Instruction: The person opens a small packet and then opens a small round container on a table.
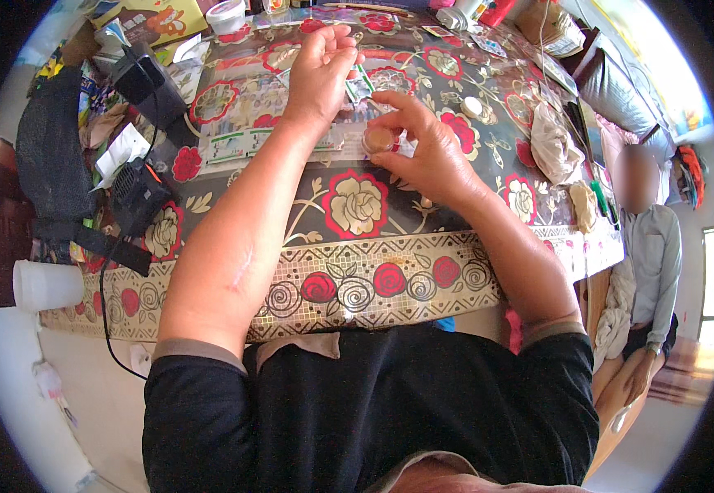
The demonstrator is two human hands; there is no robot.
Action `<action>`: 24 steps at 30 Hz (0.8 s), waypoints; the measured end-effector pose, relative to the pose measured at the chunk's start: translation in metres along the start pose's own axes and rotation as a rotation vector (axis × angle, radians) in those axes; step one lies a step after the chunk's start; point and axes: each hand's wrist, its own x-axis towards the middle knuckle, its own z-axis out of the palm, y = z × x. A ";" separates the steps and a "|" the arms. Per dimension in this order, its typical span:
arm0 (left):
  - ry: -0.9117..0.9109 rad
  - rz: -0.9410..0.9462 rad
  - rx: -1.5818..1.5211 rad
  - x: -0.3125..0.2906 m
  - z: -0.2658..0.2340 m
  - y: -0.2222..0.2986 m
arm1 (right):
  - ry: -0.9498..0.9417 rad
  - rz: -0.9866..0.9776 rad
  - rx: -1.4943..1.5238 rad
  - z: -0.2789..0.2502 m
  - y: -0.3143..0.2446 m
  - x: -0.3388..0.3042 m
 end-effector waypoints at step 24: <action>0.001 0.003 0.035 0.002 0.000 0.000 | 0.049 -0.024 -0.010 0.004 0.008 -0.001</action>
